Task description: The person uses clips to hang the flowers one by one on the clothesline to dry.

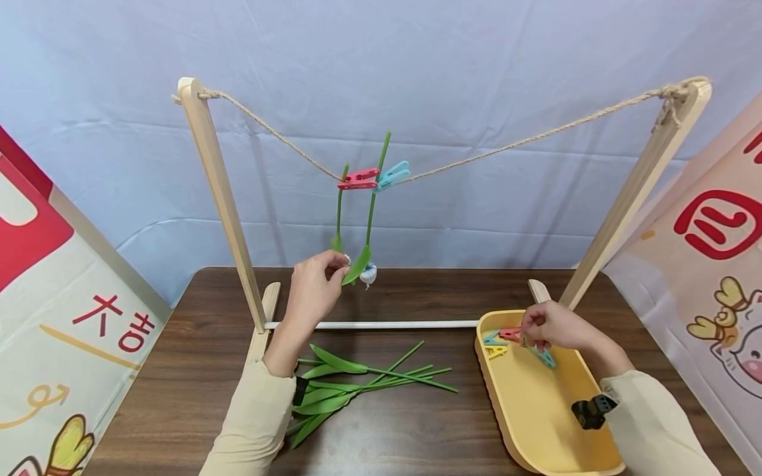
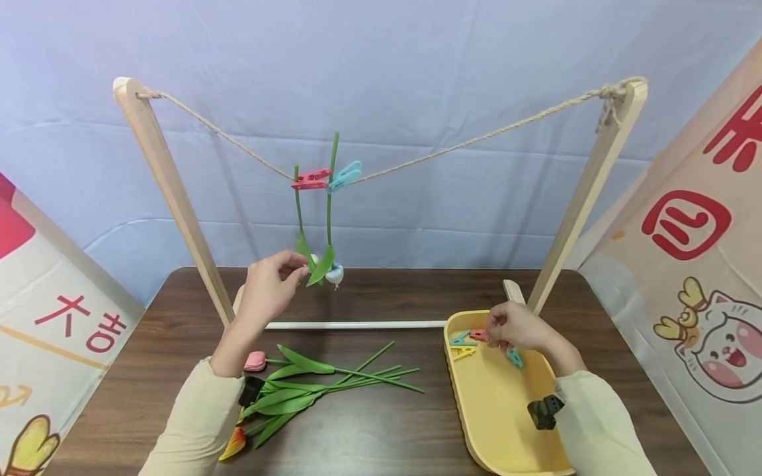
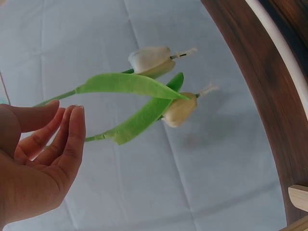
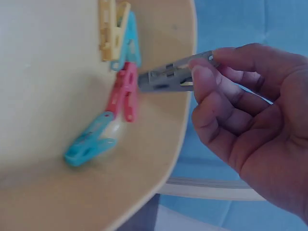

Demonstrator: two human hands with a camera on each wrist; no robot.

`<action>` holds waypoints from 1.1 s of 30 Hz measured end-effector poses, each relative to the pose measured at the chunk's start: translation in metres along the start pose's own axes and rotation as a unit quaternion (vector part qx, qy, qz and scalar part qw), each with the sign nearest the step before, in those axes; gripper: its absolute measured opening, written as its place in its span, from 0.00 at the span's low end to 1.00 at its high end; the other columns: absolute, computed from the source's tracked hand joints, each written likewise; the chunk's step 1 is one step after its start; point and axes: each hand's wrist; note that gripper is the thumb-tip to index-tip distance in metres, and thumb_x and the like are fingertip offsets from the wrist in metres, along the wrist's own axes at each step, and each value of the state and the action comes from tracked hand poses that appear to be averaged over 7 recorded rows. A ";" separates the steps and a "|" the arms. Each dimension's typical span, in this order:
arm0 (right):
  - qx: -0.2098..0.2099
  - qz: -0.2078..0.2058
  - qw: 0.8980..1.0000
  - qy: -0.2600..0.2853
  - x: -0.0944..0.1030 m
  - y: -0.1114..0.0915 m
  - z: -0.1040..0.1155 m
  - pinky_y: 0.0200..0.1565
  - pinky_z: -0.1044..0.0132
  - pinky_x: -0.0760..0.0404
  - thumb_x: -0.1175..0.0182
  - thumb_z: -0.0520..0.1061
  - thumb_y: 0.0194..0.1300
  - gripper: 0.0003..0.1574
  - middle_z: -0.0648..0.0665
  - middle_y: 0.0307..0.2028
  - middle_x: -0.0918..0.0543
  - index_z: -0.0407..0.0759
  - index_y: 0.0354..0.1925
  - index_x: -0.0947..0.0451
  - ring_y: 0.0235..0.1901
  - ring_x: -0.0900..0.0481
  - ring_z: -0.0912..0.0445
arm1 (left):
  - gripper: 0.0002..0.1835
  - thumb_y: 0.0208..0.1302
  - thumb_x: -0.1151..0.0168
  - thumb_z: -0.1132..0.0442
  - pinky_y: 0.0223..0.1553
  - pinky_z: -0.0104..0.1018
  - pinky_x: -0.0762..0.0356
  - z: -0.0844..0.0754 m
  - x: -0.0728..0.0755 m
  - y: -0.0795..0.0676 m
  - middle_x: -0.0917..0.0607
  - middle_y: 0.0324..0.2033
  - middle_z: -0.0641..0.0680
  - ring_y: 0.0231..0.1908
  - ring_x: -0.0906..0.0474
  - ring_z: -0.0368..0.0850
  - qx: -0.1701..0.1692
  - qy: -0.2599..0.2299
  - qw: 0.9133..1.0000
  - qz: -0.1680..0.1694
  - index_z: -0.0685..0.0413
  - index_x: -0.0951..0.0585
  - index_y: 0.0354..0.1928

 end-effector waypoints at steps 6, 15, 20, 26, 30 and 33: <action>0.008 -0.013 1.000 0.010 0.008 0.002 0.018 0.25 0.59 0.21 0.47 0.29 0.58 0.02 0.40 0.23 0.20 0.29 0.28 0.29 0.20 0.20 0.49 | 0.04 0.56 0.38 0.69 0.31 0.40 0.27 -0.003 -0.008 -0.003 0.16 0.26 0.53 0.27 0.22 0.46 -0.004 -0.002 1.000 0.016 0.61 0.18 0.33; 0.089 0.002 0.994 0.056 0.001 0.019 0.052 0.28 0.59 0.20 0.49 0.26 0.56 0.03 0.36 0.25 0.19 0.27 0.29 0.28 0.25 0.18 0.52 | 0.03 0.57 0.38 0.67 0.32 0.38 0.25 -0.013 -0.038 -0.014 0.17 0.27 0.51 0.28 0.21 0.44 -0.037 0.006 0.995 0.092 0.59 0.18 0.34; 0.102 0.024 0.990 0.099 -0.010 0.034 0.069 0.32 0.56 0.20 0.51 0.25 0.55 0.04 0.32 0.27 0.19 0.25 0.30 0.28 0.29 0.17 0.47 | 0.05 0.58 0.38 0.65 0.32 0.35 0.26 -0.019 -0.058 -0.021 0.17 0.29 0.51 0.29 0.22 0.43 -0.048 0.004 0.986 0.161 0.58 0.19 0.35; 0.144 0.057 0.980 0.126 -0.021 0.048 0.087 0.32 0.56 0.20 0.51 0.25 0.56 0.05 0.31 0.28 0.19 0.24 0.30 0.28 0.29 0.18 0.42 | 0.06 0.58 0.37 0.63 0.31 0.33 0.27 -0.026 -0.073 -0.027 0.18 0.27 0.49 0.28 0.22 0.40 -0.061 0.014 0.977 0.202 0.56 0.19 0.36; 0.161 0.074 0.973 0.145 -0.026 0.053 0.095 0.33 0.55 0.20 0.51 0.25 0.56 0.05 0.31 0.28 0.19 0.24 0.30 0.28 0.30 0.18 0.40 | 0.05 0.56 0.36 0.65 0.30 0.33 0.27 -0.027 -0.079 -0.027 0.18 0.26 0.48 0.27 0.22 0.39 -0.080 0.017 0.978 0.192 0.56 0.19 0.34; 0.169 0.079 0.971 0.149 -0.028 0.055 0.099 0.34 0.53 0.21 0.51 0.25 0.57 0.05 0.31 0.29 0.18 0.25 0.30 0.28 0.31 0.18 0.40 | 0.03 0.55 0.35 0.66 0.30 0.33 0.28 -0.029 -0.079 -0.026 0.18 0.25 0.48 0.26 0.23 0.39 -0.092 0.019 0.979 0.182 0.56 0.19 0.32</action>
Point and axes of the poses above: each hand's wrist, its own y-axis towards the middle knuckle, its own x-axis out of the back of the hand, z = x × y
